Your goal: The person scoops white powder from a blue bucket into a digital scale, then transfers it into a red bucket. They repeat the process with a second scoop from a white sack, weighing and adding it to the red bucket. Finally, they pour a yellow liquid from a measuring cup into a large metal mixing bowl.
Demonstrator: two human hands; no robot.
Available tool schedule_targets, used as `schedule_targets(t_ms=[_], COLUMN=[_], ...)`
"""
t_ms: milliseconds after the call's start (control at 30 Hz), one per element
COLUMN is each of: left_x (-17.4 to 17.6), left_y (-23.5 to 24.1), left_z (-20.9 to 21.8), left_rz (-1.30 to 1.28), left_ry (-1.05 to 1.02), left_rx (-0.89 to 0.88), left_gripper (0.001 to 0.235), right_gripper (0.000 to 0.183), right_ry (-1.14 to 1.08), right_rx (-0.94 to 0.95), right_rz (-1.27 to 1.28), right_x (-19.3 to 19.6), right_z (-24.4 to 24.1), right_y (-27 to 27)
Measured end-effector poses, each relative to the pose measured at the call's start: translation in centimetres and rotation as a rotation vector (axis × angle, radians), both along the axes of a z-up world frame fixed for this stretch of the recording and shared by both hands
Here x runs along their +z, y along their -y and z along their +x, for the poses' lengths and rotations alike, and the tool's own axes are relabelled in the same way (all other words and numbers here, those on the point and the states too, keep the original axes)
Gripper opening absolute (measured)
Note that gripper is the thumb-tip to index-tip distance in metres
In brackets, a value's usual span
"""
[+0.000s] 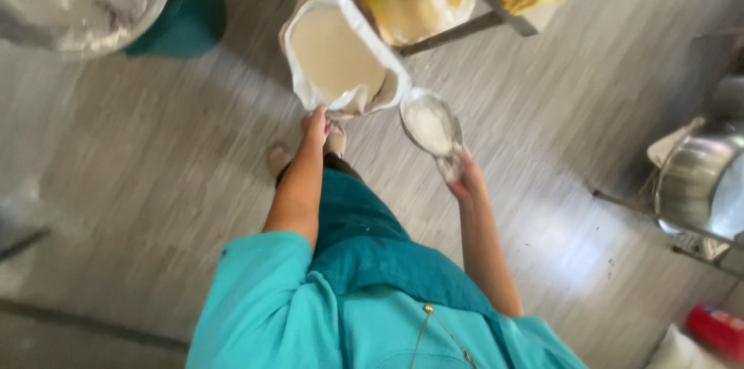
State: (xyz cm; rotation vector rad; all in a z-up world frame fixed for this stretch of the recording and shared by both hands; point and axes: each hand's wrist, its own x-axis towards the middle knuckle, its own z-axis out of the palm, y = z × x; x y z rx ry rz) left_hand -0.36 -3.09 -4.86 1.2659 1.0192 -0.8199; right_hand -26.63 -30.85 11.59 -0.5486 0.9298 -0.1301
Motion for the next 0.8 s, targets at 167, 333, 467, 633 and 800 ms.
schedule_targets(t_ms=[167,333,467,633,800], left_x=[-0.7,-1.4,-0.8,0.8,2.3], left_y=[-0.7,-3.2,-5.7,-6.2,-5.6], left_z=[1.2,1.5,2.4,4.2,4.8], left_rz=[0.06,0.399,0.566,0.533,0.474], left_ry=[0.013,0.578,0.878,0.875,0.986], left_rx=[-0.085,-0.253,-0.461,-0.616,-0.618], left_gripper=[0.076,0.087,0.068,0.041,0.019], right_gripper=[0.035,0.034,0.029,0.03,0.046], right_ry=[-0.152,-0.116,-0.223,-0.291,-0.546], right_rx=[0.266,0.382,0.204,0.474,0.877], right_rz=[-0.089,-0.035,0.125,-0.335,-0.854], right_x=[-4.4,-11.0,-17.0,-23.2,-29.8], right_z=[10.9,19.6,24.6,29.0,33.4], right_y=[-0.2,-3.4,-7.6,-8.9,-7.6])
